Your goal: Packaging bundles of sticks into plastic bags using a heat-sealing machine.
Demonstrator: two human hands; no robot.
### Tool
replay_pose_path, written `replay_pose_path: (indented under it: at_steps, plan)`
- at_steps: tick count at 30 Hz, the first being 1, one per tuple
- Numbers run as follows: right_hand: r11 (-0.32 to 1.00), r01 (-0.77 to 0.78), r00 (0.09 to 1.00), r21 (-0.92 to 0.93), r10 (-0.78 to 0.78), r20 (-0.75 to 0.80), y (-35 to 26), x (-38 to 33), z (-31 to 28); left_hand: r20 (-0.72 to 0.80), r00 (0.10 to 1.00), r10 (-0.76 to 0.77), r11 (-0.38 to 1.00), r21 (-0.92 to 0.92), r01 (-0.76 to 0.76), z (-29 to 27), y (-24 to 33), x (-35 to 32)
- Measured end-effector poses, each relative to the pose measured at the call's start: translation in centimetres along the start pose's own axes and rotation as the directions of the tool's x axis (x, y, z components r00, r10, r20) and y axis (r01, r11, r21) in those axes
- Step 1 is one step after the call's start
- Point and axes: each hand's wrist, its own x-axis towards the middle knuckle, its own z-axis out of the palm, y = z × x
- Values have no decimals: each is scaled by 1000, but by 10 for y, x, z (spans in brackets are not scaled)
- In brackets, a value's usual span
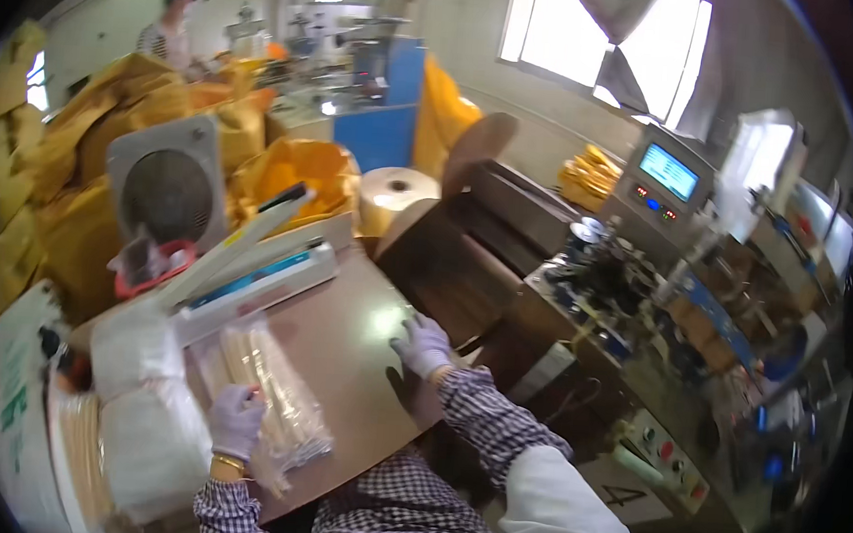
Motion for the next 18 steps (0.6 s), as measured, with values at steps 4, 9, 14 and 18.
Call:
replay_pose_path:
  at_steps: [4,9,14,18]
  plan:
    - [988,-77,990,-137,59,-128,39,3,-8,-44,940,339,926,191,-325,60,-10,4]
    - [983,-164,984,-76,158,-82,49,-2,9,9,972,234,965,118,-233,61,3,-3]
    - [982,-185,981,46,188,-57,39,7,11,-26,981,194,981,25,-194,58,-11,-2]
    - [980,-196,979,43,198,-58,46,11,8,-8,988,155,988,-10,-155,64,-7,1]
